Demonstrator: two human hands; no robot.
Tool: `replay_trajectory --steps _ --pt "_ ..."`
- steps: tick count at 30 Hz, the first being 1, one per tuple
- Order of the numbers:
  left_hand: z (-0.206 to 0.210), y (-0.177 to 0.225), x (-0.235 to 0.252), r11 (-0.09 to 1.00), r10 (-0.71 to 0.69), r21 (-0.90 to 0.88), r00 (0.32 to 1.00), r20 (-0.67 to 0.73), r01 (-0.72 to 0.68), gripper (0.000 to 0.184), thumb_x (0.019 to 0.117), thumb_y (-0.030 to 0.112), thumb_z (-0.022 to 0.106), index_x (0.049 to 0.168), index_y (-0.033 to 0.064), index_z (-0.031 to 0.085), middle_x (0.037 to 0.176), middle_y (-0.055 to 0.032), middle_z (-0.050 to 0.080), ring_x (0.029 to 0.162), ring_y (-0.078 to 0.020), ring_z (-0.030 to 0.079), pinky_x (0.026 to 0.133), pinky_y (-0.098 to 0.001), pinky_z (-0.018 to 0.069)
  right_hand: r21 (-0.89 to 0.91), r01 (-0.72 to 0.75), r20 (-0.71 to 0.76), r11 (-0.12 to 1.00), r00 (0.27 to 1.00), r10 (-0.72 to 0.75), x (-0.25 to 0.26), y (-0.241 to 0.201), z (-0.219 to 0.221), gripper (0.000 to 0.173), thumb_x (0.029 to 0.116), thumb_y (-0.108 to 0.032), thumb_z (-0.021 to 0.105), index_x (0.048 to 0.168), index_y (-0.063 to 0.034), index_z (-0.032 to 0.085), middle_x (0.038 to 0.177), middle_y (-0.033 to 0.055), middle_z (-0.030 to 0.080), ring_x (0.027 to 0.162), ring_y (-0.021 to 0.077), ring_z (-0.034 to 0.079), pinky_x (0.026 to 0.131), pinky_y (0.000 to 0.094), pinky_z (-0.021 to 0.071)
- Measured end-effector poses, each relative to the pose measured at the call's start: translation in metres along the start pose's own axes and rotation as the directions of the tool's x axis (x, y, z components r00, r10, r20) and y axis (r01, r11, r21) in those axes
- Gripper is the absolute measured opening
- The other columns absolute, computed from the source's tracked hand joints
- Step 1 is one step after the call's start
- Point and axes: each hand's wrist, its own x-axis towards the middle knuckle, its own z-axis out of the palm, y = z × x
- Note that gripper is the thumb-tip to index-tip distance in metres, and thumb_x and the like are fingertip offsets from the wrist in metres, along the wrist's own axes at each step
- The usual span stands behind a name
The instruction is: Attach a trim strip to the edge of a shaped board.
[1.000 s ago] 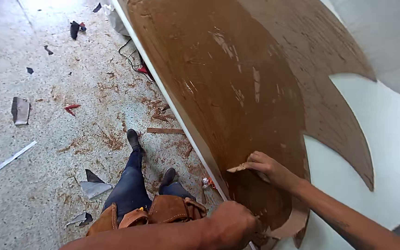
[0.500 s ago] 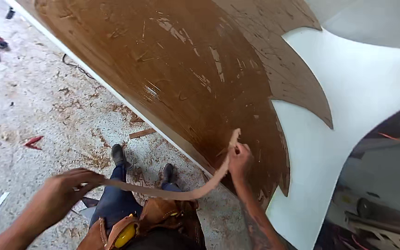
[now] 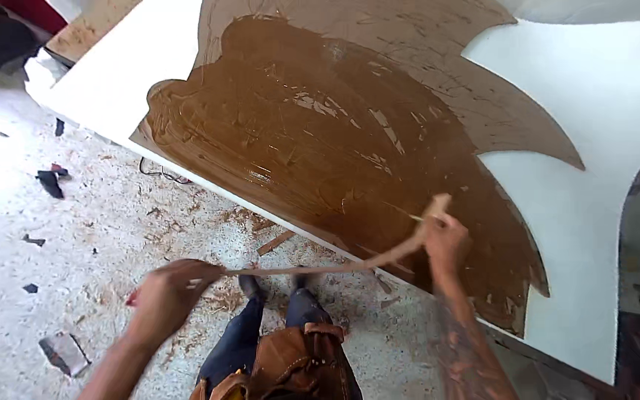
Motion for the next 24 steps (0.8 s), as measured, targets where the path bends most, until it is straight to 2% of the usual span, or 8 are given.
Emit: replay_trajectory --steps 4,7,10,12,17,19,22,24 --pt "0.078 0.051 0.065 0.974 0.226 -0.041 0.936 0.271 -0.224 0.018 0.0995 0.031 0.063 0.101 0.0283 0.080 0.101 0.0087 0.077 0.095 -0.0094 0.073 0.084 -0.0423 0.0627 -0.110 -0.287 -0.249 0.951 0.935 0.253 0.007 0.115 -0.049 0.025 0.0961 -0.022 0.065 0.102 0.0006 0.073 0.096 0.0276 0.069 0.090 0.0453 0.067 0.080 0.0699 0.0496" --pt "0.125 0.105 0.100 0.924 0.374 -0.097 0.818 0.436 -0.371 0.019 0.1014 0.027 0.060 0.102 0.0218 0.078 0.100 0.0011 0.076 0.095 -0.0181 0.074 0.084 -0.0464 0.0614 -0.136 -0.481 -0.364 0.866 0.838 0.408 0.023 0.177 -0.083 0.033 0.0966 -0.028 0.064 0.113 -0.0008 0.073 0.111 0.0302 0.069 0.105 0.0487 0.065 0.089 0.0715 0.0487" --pt "0.161 0.151 0.132 0.835 0.531 -0.155 0.700 0.478 -0.528 0.018 0.1015 0.022 0.058 0.097 0.0182 0.075 0.093 0.0003 0.074 0.090 -0.0182 0.073 0.077 -0.0419 0.0608 -0.152 -0.683 -0.419 0.714 0.699 0.580 0.024 0.227 -0.099 0.035 0.0960 -0.032 0.064 0.111 -0.0028 0.074 0.113 0.0288 0.069 0.108 0.0474 0.066 0.089 0.0693 0.0496" --pt "0.171 0.168 0.155 0.806 0.571 -0.169 0.671 0.473 -0.567 0.019 0.1020 0.022 0.057 0.095 0.0187 0.074 0.090 0.0016 0.073 0.089 -0.0159 0.072 0.075 -0.0391 0.0604 -0.141 -0.731 -0.434 0.668 0.652 0.622 0.017 0.246 -0.100 0.035 0.0972 -0.032 0.063 0.107 -0.0008 0.074 0.110 0.0298 0.070 0.107 0.0480 0.066 0.089 0.0696 0.0494" --pt "0.141 0.133 0.210 0.851 0.498 -0.101 0.728 0.472 -0.516 0.018 0.1000 0.035 0.061 0.098 0.0280 0.078 0.093 0.0070 0.076 0.083 -0.0131 0.074 0.070 -0.0429 0.0622 -0.133 -0.652 -0.440 0.746 0.714 0.545 0.046 0.214 -0.071 0.036 0.0999 -0.034 0.060 0.106 -0.0016 0.072 0.106 0.0298 0.069 0.102 0.0494 0.067 0.085 0.0721 0.0505" --pt "0.121 0.114 0.224 0.845 0.501 -0.079 0.732 0.461 -0.528 0.018 0.0979 0.037 0.063 0.096 0.0290 0.079 0.093 0.0084 0.077 0.083 -0.0120 0.074 0.068 -0.0424 0.0627 -0.105 -0.597 -0.401 0.796 0.758 0.515 0.070 0.184 -0.053 0.038 0.1008 -0.035 0.059 0.119 -0.0035 0.071 0.117 0.0273 0.069 0.110 0.0469 0.065 0.094 0.0700 0.0498" --pt "0.068 0.084 0.241 0.865 0.457 -0.059 0.733 0.504 -0.498 0.016 0.0963 0.034 0.067 0.096 0.0262 0.081 0.097 0.0050 0.078 0.088 -0.0145 0.075 0.073 -0.0455 0.0631 -0.120 -0.487 -0.308 0.865 0.847 0.433 0.105 0.113 -0.012 0.035 0.1008 -0.031 0.060 0.125 -0.0077 0.070 0.123 0.0211 0.068 0.113 0.0399 0.066 0.097 0.0638 0.0525" --pt "0.014 0.067 0.263 0.907 0.382 -0.072 0.739 0.555 -0.415 0.016 0.0970 0.026 0.070 0.101 0.0159 0.082 0.103 -0.0050 0.078 0.094 -0.0206 0.075 0.084 -0.0474 0.0620 -0.097 -0.355 -0.207 0.930 0.921 0.330 0.121 0.038 0.025 0.032 0.1019 -0.029 0.061 0.124 -0.0079 0.070 0.120 0.0185 0.068 0.108 0.0346 0.068 0.094 0.0565 0.0564"
